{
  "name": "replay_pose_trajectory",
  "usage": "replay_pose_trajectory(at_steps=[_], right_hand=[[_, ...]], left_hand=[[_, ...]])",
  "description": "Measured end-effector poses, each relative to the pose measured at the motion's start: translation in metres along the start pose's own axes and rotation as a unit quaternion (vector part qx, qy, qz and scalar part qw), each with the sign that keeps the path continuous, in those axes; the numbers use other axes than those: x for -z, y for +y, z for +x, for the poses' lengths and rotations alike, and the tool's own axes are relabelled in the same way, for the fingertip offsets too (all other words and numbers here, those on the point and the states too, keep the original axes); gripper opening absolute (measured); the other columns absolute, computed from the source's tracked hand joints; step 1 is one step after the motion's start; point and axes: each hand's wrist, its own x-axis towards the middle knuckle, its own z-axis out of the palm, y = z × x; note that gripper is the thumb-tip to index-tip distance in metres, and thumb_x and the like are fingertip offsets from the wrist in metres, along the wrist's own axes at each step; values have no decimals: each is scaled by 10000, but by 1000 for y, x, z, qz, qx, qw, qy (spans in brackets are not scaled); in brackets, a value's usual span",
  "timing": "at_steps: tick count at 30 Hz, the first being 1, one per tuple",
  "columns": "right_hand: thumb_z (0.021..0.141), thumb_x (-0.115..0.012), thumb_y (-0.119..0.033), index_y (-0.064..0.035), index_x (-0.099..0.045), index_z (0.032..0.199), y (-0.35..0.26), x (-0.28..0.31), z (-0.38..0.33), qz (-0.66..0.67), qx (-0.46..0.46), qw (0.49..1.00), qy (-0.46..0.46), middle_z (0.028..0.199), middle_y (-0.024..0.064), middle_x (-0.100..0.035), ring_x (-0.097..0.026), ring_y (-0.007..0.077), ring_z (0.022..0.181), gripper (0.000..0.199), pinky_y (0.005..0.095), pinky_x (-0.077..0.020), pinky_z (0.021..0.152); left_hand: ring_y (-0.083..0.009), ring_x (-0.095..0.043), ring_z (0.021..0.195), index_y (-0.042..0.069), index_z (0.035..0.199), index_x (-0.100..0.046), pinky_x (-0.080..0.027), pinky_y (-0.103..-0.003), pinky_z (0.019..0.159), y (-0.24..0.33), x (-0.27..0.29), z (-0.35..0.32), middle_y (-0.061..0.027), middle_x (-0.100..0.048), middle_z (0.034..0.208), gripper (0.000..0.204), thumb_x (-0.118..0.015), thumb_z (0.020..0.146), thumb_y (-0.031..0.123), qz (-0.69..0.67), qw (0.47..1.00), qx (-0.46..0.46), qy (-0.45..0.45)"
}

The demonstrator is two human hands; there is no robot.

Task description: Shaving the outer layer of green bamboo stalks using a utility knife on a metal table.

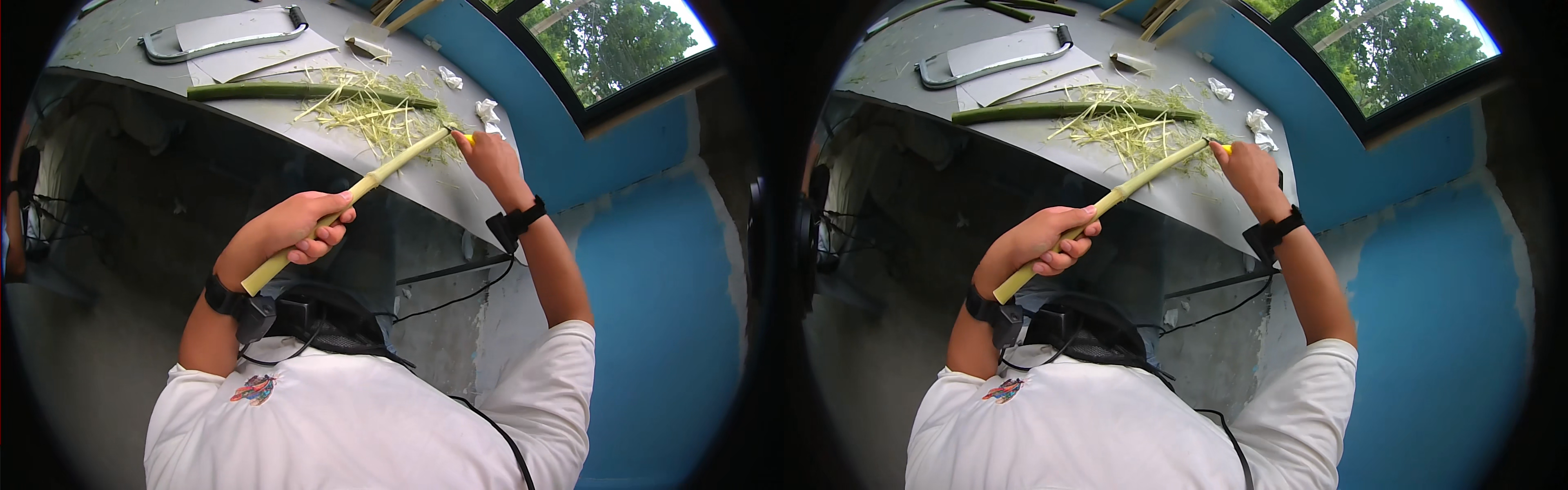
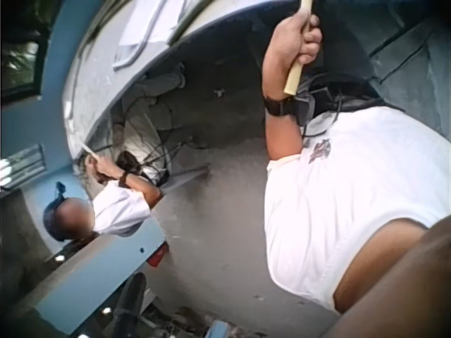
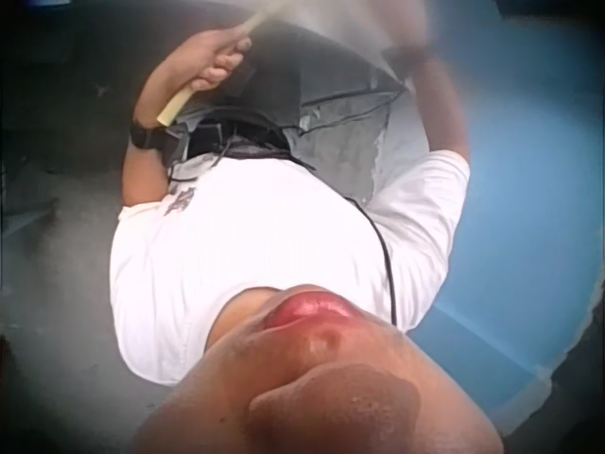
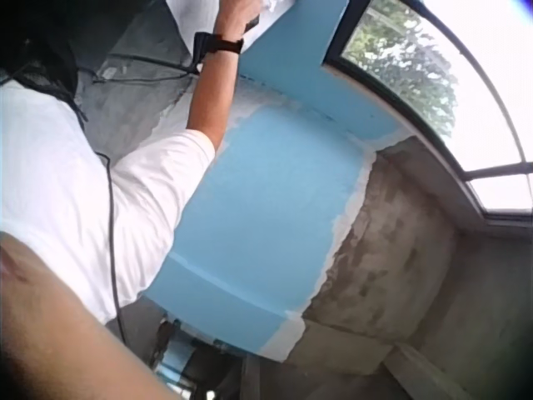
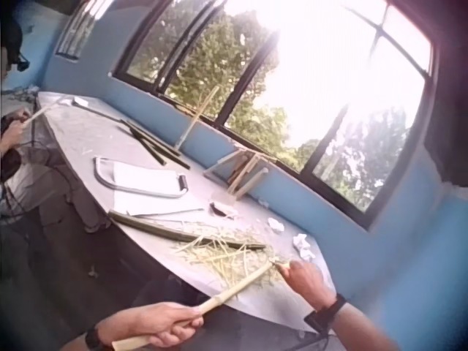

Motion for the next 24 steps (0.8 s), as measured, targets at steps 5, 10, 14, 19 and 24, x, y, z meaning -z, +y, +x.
replay_pose_trajectory(at_steps=[5, 10, 14, 19, 24], right_hand=[[1076, -565, -724, -61, -813, 940, 6, 18, 15, -67, 58, 996, 28, 757, 165, -763, -774, 395, 735, 721, 521, -590, 651], [1081, -540, -746, -55, -803, 936, 9, 22, 23, -29, 49, 998, 4, 849, 199, -783, -773, 408, 823, 753, 534, -598, 746], [1103, -507, -734, -26, -784, 933, 2, 31, 10, 59, -5, 995, -78, 893, 248, -772, -752, 459, 900, 779, 571, -585, 796], [1136, -472, -692, 43, -736, 910, -54, 39, -38, 176, 27, 977, -118, 920, 318, -746, -712, 518, 920, 813, 594, -548, 844], [1109, -547, -694, 52, -689, 780, -70, 42, -53, 253, 10, 955, -152, 722, 283, -672, -655, 482, 714, 828, 575, -515, 712]], left_hand=[[18, -285, 436, 138, 1040, -504, -249, -180, 334, -5, 0, 3, 94, -375, 688, 385, -478, 1213, 481, -23, 1000, 7, -9], [25, -285, 430, 142, 1040, -495, -259, -164, 316, -10, 9, 9, 91, -381, 687, 376, -457, 1221, 470, -106, 993, 7, -49], [21, -283, 420, 138, 1044, -493, -273, -163, 304, -14, 17, 11, 84, -389, 692, 374, -446, 1224, 462, -119, 991, -6, -61], [18, -286, 415, 133, 1044, -492, -276, -168, 302, -14, 13, 15, 80, -392, 700, 378, -448, 1223, 462, -102, 993, -17, -49], [16, -284, 413, 125, 1045, -492, -273, -180, 300, -16, 4, 20, 78, -388, 700, 388, -456, 1218, 471, -61, 997, -30, -29]])
